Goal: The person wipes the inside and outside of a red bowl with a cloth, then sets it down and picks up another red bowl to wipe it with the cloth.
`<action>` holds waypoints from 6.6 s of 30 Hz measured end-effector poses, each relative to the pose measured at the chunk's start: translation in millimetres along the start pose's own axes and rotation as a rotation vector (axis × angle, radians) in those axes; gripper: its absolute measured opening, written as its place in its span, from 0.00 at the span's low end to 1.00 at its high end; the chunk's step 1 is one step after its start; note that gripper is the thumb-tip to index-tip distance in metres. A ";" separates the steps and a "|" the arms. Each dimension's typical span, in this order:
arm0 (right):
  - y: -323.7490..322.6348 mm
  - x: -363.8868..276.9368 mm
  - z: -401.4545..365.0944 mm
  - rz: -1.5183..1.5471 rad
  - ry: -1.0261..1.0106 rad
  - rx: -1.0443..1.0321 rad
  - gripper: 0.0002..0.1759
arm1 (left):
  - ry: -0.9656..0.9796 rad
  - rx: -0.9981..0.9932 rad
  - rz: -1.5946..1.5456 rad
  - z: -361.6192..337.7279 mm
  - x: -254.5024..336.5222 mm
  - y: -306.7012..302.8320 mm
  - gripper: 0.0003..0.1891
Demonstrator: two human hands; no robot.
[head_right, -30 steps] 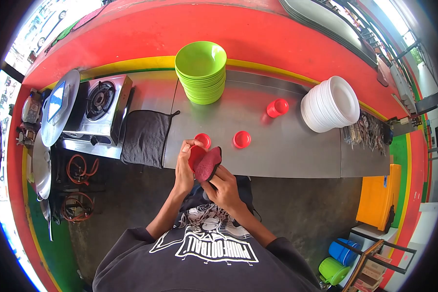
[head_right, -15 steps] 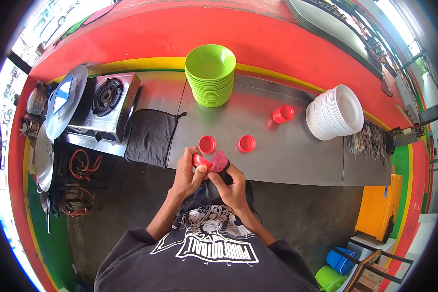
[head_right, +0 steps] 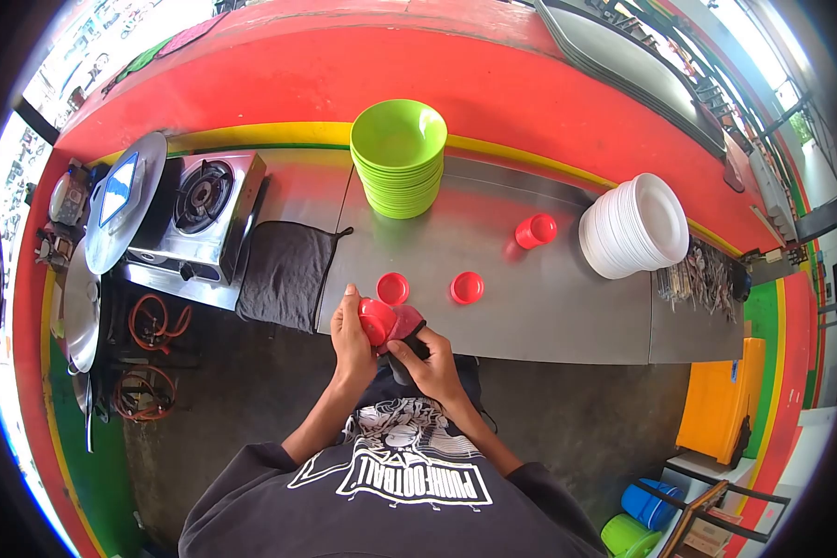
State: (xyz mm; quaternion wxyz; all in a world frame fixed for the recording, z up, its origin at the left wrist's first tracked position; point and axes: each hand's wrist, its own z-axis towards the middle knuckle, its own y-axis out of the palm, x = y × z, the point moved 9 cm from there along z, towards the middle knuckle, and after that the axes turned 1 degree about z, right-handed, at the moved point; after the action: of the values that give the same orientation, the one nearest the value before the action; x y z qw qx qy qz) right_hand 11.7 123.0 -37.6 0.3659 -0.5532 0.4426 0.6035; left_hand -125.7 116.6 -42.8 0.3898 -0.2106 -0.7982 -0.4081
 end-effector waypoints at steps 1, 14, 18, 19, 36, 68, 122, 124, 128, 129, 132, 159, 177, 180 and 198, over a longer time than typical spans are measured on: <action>-0.7 -0.2 0.2 -0.030 0.002 -0.003 0.16 | -0.059 0.058 -0.040 -0.9 -5.9 -2.4 0.21; 1.8 -6.7 -5.0 0.136 0.050 -0.050 0.16 | 0.202 -0.669 0.871 6.7 22.5 39.8 0.19; 1.6 -4.5 -6.6 0.175 0.075 -0.042 0.16 | 0.282 -0.684 0.901 -0.6 36.2 44.0 0.20; 1.0 -6.6 -6.0 0.196 0.080 -0.029 0.17 | 0.237 -0.629 0.810 1.6 30.2 38.9 0.21; -2.3 -1.8 -22.8 0.279 0.101 -0.014 0.18 | 0.221 -0.650 0.798 -6.8 11.9 30.8 0.23; -70.0 -14.7 -29.2 0.536 0.122 0.144 0.14 | -0.079 -0.352 0.145 -46.2 -43.0 65.2 0.22; -81.1 18.2 -3.6 0.230 0.231 -0.077 0.17 | 0.007 -0.014 -0.049 -10.2 -78.6 44.5 0.21; -89.4 10.5 -5.8 0.208 0.194 -0.047 0.17 | 0.015 -0.041 0.013 -16.1 -82.5 49.8 0.21; -98.7 4.6 -12.0 0.256 0.167 -0.059 0.16 | 0.014 -0.280 0.252 -17.9 -79.8 66.5 0.23; -101.7 10.1 -13.7 0.268 0.180 -0.073 0.16 | 0.024 -0.360 0.320 -18.6 -77.6 71.5 0.24; -102.9 13.7 -15.6 0.304 0.218 -0.122 0.15 | -0.055 -0.526 0.508 -26.8 -74.5 78.8 0.22; -98.7 21.1 -1.5 0.353 0.273 -0.009 0.13 | 0.041 -0.411 0.448 -9.1 -61.0 69.6 0.21; -82.6 -46.9 -10.1 -0.663 -0.379 -0.021 0.10 | 0.271 0.005 0.543 -16.9 -34.7 68.4 0.25; -87.3 -45.6 -11.2 -0.633 -0.374 0.006 0.11 | 0.314 0.036 0.478 -18.6 -29.8 67.5 0.24; -96.0 -54.2 -2.1 -0.505 -0.402 0.037 0.08 | 0.371 -0.033 0.479 -14.9 -25.7 72.9 0.22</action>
State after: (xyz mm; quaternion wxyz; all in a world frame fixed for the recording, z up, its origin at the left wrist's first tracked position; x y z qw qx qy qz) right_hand 108.3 156.4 3.7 0.5942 -0.5085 0.2210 0.5827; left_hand -55.6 146.1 -22.4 0.6107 -0.3209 -0.6342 -0.3490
